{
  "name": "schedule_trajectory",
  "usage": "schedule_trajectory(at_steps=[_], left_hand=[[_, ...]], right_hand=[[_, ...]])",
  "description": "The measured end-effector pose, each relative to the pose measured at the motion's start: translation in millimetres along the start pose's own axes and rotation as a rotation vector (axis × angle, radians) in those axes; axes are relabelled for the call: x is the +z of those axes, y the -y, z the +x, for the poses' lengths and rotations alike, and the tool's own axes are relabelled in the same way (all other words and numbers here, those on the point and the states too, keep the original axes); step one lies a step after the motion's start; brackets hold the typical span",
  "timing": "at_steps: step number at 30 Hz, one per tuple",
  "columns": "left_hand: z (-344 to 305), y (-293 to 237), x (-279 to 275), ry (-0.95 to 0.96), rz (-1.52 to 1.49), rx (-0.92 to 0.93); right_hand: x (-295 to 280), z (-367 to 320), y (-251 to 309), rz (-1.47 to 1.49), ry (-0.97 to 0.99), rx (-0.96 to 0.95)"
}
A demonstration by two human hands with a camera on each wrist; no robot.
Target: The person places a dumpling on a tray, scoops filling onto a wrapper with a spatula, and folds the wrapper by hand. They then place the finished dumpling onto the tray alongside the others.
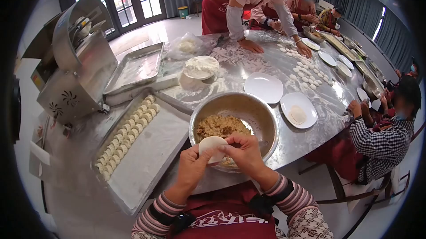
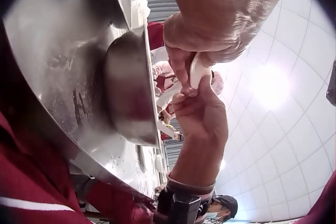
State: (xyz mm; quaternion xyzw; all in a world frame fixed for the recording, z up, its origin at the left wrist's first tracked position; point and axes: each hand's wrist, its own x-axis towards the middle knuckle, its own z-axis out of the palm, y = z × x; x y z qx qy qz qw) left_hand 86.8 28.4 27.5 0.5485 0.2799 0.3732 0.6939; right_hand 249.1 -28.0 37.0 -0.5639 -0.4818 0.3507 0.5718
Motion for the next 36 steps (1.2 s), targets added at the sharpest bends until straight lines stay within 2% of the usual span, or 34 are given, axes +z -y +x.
schedule_trajectory(at_steps=[4,6,10,12,15,18,24,28,30,31,33,35,36], left_hand=[[1,1,-4,-0.003,0.065,0.008],[-1,-1,0,-0.079,0.087,0.010],[-1,0,3,-0.060,0.111,0.032],[0,-7,4,0.019,0.123,0.064],[1,-6,4,-0.043,0.145,0.047],[0,-1,5,-0.084,0.090,0.059],[0,3,6,-0.071,0.026,0.007],[-3,-8,6,-0.030,0.134,0.028],[-2,-7,6,-0.079,0.282,0.060],[-3,-7,7,-0.056,0.275,0.061],[-7,-7,8,-0.111,0.498,0.123],[-7,-7,8,-0.073,0.455,0.109],[-9,-11,8,-0.049,0.431,0.080]], right_hand=[[4,0,9,0.213,-0.023,0.111],[2,-2,-3,0.067,0.058,-0.016],[-5,-2,-3,-0.040,0.026,-0.043],[-8,-3,1,-0.162,0.069,-0.059],[-5,-3,3,-0.024,0.123,0.029],[-2,-6,10,0.106,0.095,0.115],[-11,-10,0,-0.089,0.088,0.125],[-9,-8,4,-0.033,0.080,0.126],[-4,-3,-5,0.028,0.068,-0.035],[-5,-3,-9,0.018,0.047,-0.036],[-4,-2,-12,-0.063,0.055,-0.070],[-2,-3,-3,-0.080,0.024,-0.110],[-2,-3,0,-0.203,0.043,-0.258]])
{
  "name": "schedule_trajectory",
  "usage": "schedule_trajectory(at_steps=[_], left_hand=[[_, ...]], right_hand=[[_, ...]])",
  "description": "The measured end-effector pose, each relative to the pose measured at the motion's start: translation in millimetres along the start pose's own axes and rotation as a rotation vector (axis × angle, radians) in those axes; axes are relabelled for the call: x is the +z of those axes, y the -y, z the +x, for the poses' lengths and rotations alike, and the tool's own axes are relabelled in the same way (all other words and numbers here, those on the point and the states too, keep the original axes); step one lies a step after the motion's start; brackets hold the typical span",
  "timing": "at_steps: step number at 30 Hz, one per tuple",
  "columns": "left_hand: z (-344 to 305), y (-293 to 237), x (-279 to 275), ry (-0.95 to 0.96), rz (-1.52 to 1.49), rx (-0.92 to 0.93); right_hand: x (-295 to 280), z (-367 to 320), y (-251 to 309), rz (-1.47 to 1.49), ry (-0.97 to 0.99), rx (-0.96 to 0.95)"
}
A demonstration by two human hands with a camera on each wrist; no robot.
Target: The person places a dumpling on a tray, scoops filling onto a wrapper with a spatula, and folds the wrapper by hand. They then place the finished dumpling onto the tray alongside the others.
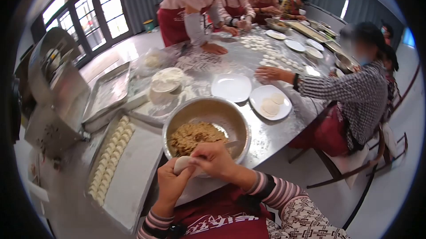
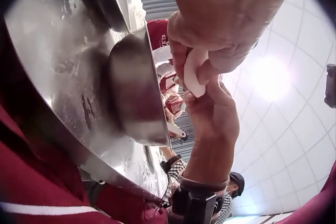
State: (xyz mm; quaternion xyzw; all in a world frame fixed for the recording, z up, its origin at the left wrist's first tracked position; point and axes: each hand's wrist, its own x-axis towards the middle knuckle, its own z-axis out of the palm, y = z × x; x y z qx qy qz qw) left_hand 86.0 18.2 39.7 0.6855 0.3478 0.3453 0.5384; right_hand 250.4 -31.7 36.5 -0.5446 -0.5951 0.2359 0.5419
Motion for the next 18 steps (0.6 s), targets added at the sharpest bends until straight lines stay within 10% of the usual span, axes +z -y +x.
schedule_trajectory(at_steps=[16,18], left_hand=[[-6,-2,-2,0.117,-0.063,-0.039],[-8,7,-9,-0.010,-0.145,0.007]], right_hand=[[-7,-22,4,-0.241,0.028,-0.186],[-29,-24,23,-0.368,-0.258,-0.248]])
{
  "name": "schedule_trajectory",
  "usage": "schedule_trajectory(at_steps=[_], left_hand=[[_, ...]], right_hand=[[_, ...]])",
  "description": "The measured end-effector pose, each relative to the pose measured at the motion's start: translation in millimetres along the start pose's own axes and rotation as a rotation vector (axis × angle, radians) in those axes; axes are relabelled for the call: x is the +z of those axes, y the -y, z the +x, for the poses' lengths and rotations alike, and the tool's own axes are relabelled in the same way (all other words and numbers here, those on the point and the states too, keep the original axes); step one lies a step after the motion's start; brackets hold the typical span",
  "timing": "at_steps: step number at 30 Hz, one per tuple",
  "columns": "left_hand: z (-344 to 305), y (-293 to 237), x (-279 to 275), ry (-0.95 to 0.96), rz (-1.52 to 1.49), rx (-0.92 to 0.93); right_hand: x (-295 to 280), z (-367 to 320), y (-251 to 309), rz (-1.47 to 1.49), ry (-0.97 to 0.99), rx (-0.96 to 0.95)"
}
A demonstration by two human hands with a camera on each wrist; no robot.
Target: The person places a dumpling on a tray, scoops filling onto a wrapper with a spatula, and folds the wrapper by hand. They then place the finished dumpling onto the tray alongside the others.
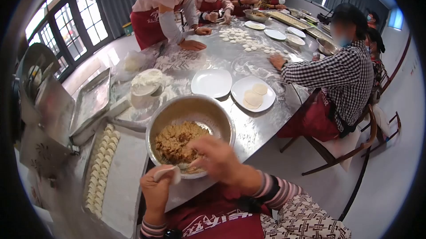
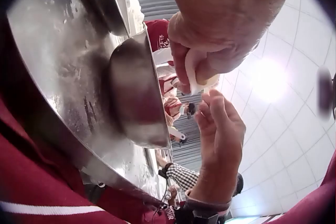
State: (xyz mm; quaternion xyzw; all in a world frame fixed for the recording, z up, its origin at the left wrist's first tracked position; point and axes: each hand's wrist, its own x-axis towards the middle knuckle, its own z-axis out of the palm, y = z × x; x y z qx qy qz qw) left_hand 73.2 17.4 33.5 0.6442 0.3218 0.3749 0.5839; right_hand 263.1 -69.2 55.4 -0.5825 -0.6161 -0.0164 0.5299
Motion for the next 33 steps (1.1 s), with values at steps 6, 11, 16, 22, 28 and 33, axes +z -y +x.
schedule_trajectory(at_steps=[6,11,16,22,28,33], left_hand=[[-6,4,-26,-0.198,-0.149,-0.051],[-12,-2,-25,-0.132,-0.533,-0.265],[-20,7,-27,-0.117,-0.525,-0.372],[-24,12,-23,-0.093,-0.555,-0.471],[-29,17,-29,-0.069,-0.532,-0.471],[-28,17,-30,-0.082,-0.558,-0.508]], right_hand=[[-65,-27,-48,-0.266,-0.116,0.428],[-45,-32,-63,-0.044,0.049,0.589],[-9,-16,-58,0.040,0.107,0.331],[10,-8,-62,-0.006,0.161,0.215],[-4,-11,-40,-0.168,0.188,0.143],[6,-14,-36,-0.061,0.314,0.077]])
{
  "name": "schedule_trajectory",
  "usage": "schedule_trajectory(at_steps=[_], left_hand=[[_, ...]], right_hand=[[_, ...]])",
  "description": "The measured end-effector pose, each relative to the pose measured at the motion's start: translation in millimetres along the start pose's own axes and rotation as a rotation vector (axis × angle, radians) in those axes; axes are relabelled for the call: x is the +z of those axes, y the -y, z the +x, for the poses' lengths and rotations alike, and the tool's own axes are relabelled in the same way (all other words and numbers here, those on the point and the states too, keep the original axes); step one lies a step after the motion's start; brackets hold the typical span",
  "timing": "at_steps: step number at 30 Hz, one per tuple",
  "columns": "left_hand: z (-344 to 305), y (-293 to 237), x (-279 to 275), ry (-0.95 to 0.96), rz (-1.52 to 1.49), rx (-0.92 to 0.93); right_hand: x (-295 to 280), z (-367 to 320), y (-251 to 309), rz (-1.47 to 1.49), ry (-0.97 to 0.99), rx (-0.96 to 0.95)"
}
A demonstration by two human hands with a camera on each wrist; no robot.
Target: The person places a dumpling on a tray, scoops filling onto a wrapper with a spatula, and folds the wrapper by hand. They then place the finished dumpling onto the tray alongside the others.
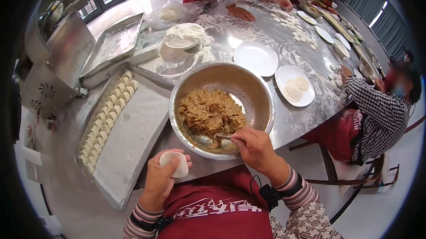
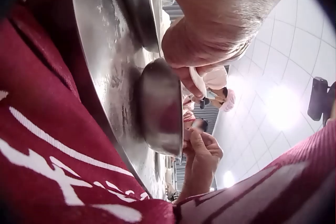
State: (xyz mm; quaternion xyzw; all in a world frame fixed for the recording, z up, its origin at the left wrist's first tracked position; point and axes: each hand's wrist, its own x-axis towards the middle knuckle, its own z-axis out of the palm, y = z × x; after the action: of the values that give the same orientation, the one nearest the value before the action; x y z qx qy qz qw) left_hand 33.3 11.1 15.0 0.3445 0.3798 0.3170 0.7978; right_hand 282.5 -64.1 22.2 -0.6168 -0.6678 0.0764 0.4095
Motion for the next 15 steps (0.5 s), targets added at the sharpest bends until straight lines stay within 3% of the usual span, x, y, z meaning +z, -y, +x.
schedule_trajectory(at_steps=[3,7,9,12,15], left_hand=[[-1,1,-4,-0.036,-0.001,0.016],[-1,0,-6,-0.043,-0.011,0.013],[-1,2,-7,-0.038,-0.007,0.026],[1,1,-3,-0.010,-0.016,-0.021],[1,3,-2,0.008,-0.017,-0.035]], right_hand=[[-3,2,0,0.013,-0.102,-0.022],[-20,-2,13,0.019,-0.030,0.056],[-23,-2,15,0.132,0.041,-0.011],[-9,3,12,0.017,0.073,-0.012],[5,5,-5,0.007,-0.016,-0.019]])
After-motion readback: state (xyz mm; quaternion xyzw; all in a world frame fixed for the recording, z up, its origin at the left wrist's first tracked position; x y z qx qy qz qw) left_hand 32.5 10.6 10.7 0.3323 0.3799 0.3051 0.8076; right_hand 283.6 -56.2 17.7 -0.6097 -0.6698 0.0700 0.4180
